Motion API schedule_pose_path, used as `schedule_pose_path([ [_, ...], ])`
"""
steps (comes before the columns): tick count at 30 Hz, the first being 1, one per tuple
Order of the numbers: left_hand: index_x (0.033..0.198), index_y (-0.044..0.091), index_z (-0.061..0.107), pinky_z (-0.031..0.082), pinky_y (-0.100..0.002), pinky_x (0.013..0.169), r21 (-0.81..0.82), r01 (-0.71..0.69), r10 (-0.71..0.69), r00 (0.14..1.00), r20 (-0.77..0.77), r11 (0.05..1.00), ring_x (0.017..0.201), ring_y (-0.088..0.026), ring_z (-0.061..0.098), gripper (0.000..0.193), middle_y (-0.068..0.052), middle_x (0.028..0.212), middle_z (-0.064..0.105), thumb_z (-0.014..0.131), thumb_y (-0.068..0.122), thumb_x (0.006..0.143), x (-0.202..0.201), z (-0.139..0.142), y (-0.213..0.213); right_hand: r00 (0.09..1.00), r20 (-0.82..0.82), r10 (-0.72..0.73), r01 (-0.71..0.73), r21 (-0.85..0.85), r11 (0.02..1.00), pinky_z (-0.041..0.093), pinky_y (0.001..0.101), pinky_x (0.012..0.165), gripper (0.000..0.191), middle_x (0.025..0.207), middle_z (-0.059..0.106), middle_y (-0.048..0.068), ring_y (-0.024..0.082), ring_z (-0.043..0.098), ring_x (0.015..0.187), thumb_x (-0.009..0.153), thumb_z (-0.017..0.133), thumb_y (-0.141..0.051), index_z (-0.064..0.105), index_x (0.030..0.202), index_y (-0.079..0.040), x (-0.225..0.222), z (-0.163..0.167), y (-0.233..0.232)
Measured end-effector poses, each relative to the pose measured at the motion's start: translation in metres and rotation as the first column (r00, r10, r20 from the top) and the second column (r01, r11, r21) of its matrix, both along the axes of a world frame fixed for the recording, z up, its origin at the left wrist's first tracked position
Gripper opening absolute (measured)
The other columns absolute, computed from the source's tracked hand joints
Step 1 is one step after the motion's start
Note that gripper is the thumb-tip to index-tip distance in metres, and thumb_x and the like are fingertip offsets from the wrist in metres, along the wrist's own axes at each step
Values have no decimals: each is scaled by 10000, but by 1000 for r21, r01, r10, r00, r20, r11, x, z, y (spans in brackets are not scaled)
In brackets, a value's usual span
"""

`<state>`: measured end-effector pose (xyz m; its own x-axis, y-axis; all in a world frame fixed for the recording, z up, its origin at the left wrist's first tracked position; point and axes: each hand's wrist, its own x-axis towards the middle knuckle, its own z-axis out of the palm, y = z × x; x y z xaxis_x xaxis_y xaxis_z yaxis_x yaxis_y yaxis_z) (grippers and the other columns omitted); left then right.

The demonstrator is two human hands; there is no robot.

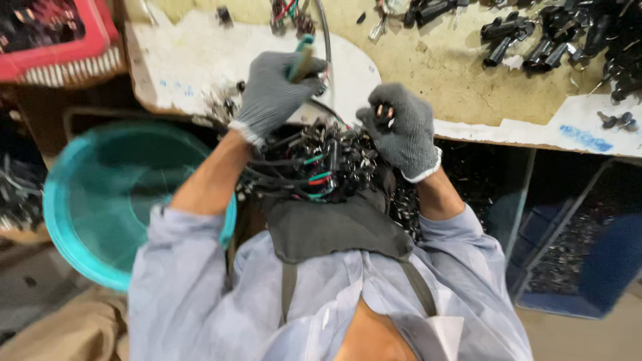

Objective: The person, wearing gloves at a factory workbench, picks up wire harnesses with connectors and uses a handheld wire-stripping tool to strip insulation from the wire ends. They work through a pile of wires one at a time, placing processed wires aside and reaching for the next one.

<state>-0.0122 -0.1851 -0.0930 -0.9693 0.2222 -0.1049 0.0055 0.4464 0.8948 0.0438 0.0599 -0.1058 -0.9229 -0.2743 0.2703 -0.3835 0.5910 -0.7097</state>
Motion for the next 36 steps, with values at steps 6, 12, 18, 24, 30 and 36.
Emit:
schedule_pose_path([
  [6,1147,64,776,654,-293,760,471,80,-161,978,134,878,835,-130,783,227,-82,972,812,796,106,924,38,39,4,965,-53,258,-258,12,966,505,418,713,602,855,620,103,319,628,750,844,818,-526,663,1196,-63,-11,16,-5],
  [12,1119,77,779,617,-322,803,238,221,-131,929,-345,946,909,-198,733,244,-84,1043,736,782,32,879,44,47,13,938,95,333,-321,-124,939,505,387,667,639,783,636,75,283,662,687,891,737,-672,729,1226,-128,-14,22,-15],
  [18,1128,64,734,569,-364,818,409,-81,296,816,-496,909,946,-254,696,275,-98,1063,685,827,113,875,57,73,-30,928,-23,371,-372,-35,928,499,392,664,506,768,612,97,305,644,691,943,735,-586,634,1026,-98,-10,23,-24],
  [24,1204,92,675,551,-384,870,444,534,-432,844,-317,719,1004,-255,670,380,-73,1112,657,828,192,870,120,1,-1,819,31,572,-563,230,794,480,474,593,361,677,614,98,337,628,625,749,796,-439,702,873,-113,-6,15,-41],
  [30,1190,139,648,533,-400,896,147,729,-479,573,-664,669,1021,-257,647,405,-47,1112,648,848,270,863,110,6,19,798,-59,600,-543,363,757,477,455,628,293,732,634,98,341,632,685,774,784,-406,712,866,-137,-23,34,-48],
  [36,966,75,650,532,-322,726,316,-187,314,851,-421,930,758,-185,641,252,-61,863,640,775,257,1087,35,129,-43,805,-64,590,-483,508,713,467,541,967,310,917,622,94,310,611,891,756,686,-371,694,933,-117,-20,71,-30],
])
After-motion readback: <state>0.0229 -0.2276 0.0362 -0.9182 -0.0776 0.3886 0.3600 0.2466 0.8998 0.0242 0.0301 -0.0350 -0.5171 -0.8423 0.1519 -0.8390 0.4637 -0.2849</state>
